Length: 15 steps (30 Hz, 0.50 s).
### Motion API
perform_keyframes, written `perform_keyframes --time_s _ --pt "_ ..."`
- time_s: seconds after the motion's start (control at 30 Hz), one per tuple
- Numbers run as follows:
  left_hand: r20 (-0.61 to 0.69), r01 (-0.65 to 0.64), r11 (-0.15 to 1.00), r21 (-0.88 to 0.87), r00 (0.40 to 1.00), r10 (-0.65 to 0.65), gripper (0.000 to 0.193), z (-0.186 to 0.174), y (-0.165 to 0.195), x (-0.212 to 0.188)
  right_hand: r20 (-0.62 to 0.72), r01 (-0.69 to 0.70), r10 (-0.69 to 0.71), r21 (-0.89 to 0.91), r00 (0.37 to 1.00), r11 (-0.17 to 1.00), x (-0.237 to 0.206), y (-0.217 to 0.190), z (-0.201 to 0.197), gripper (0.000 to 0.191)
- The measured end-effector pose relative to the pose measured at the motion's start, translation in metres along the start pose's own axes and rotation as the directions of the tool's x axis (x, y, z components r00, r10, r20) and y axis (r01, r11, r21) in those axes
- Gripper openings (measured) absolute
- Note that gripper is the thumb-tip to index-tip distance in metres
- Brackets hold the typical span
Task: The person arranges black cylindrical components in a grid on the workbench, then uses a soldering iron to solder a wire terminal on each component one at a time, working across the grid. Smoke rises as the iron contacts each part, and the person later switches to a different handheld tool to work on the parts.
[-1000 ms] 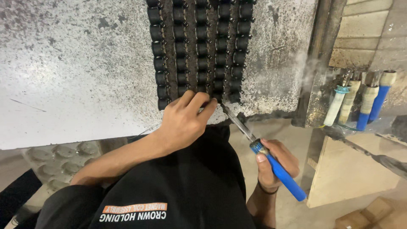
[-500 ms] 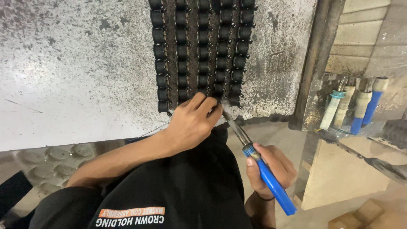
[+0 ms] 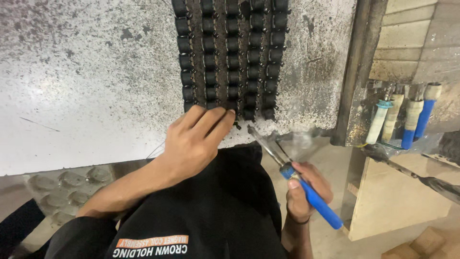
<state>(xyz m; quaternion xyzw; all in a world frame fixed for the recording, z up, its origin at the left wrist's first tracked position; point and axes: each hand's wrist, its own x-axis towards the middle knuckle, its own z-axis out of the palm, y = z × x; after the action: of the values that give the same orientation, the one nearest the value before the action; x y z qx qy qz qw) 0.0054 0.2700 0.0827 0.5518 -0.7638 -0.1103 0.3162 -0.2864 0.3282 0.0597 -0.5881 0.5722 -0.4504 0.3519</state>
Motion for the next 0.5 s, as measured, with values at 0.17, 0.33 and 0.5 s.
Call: perform_keyframes --time_s 0.17,0.33,0.5 --pt "0.13 0.07 0.997 -0.041 0.989 -0.065 0.041 0.027 -0.008 -0.024 0.101 0.061 -0.055 -0.062 0.993 0.996 -0.008 -0.004 0.001 0.036" --pt "0.072 0.041 0.995 -0.094 0.997 -0.035 0.034 0.036 -0.009 -0.034 0.134 0.07 -0.057 -0.092 0.989 0.993 0.002 -0.015 0.01 0.032" --pt "0.101 0.042 0.992 -0.118 0.994 -0.03 0.032 0.043 -0.01 -0.034 0.181 0.112 -0.088 -0.127 0.979 0.985 0.013 -0.03 0.019 0.03"
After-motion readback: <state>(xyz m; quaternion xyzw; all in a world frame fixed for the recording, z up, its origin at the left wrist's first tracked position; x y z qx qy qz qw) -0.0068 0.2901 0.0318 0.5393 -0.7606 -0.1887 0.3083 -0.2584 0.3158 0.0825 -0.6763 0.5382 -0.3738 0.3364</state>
